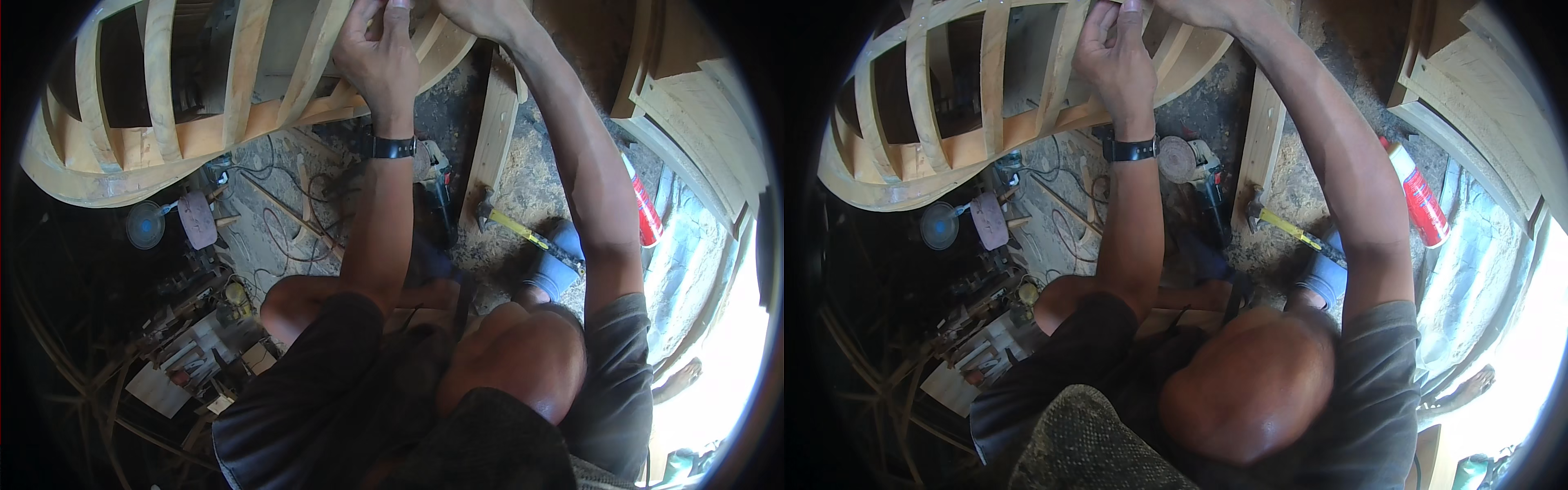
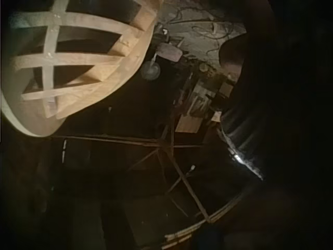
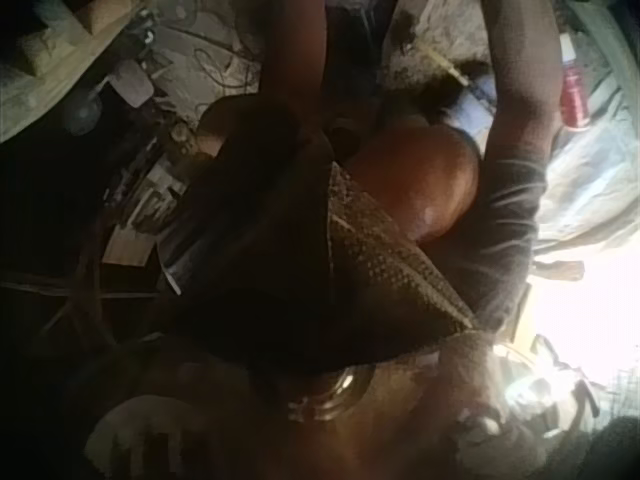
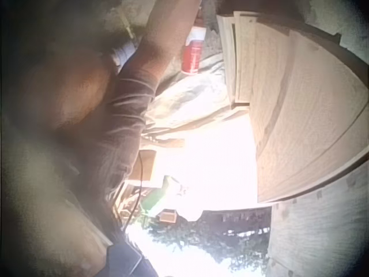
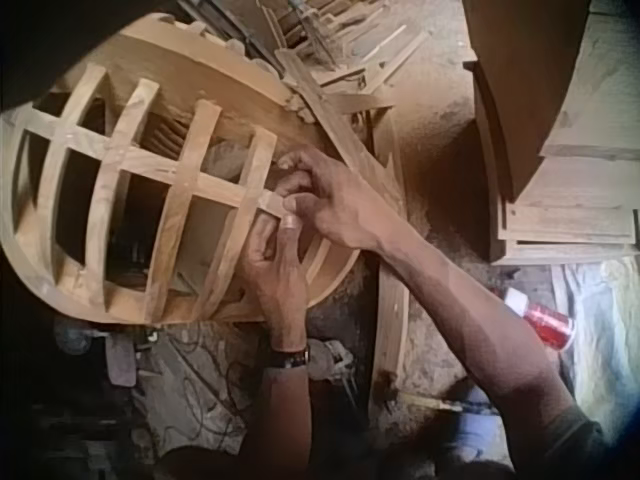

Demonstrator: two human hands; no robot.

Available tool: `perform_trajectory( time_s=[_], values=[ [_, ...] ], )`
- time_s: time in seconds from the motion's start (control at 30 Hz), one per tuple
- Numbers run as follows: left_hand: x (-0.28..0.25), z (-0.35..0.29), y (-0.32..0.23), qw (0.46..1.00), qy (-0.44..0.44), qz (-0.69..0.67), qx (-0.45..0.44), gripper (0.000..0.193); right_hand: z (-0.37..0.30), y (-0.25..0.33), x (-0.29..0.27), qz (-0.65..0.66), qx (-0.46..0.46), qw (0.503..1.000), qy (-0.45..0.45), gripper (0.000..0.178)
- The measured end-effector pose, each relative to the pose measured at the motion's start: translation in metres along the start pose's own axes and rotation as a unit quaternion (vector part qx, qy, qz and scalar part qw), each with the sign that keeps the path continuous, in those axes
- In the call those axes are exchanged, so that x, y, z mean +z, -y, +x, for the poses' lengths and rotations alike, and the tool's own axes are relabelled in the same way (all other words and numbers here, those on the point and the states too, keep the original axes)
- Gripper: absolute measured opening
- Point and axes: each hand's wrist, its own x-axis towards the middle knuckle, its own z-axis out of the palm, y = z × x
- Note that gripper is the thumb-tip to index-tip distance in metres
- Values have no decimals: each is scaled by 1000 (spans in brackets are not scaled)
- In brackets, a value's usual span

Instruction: The person applies adhesive to a small wooden block and attaches it to a wooden frame, followed by securing a piece of wood using a pneumatic nailer, and then uses a handheld angle grinder to sand the edges of the structure.

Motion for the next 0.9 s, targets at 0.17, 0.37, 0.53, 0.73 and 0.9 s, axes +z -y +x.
perform_trajectory(
  time_s=[0.17, 0.37, 0.53, 0.73, 0.9],
  values=[
    [7, -1, 8, 999, -48, -23, -3, 41, 9, -1, -3, -29, 5, 999, 23, 41],
    [8, 2, 12, 993, -73, 91, 30, 42, 16, 0, -1, -76, -5, 996, 43, 42],
    [2, -2, 8, 977, -79, 194, -27, 45, 15, 1, -10, -141, -41, 988, 42, 47],
    [15, 0, 17, 971, -144, 184, 47, 41, 17, 1, -12, -299, -94, 948, 44, 54],
    [-2, 5, 11, 981, -59, 185, -14, 44, 18, -3, -15, -261, -85, 959, 63, 51]
  ],
)
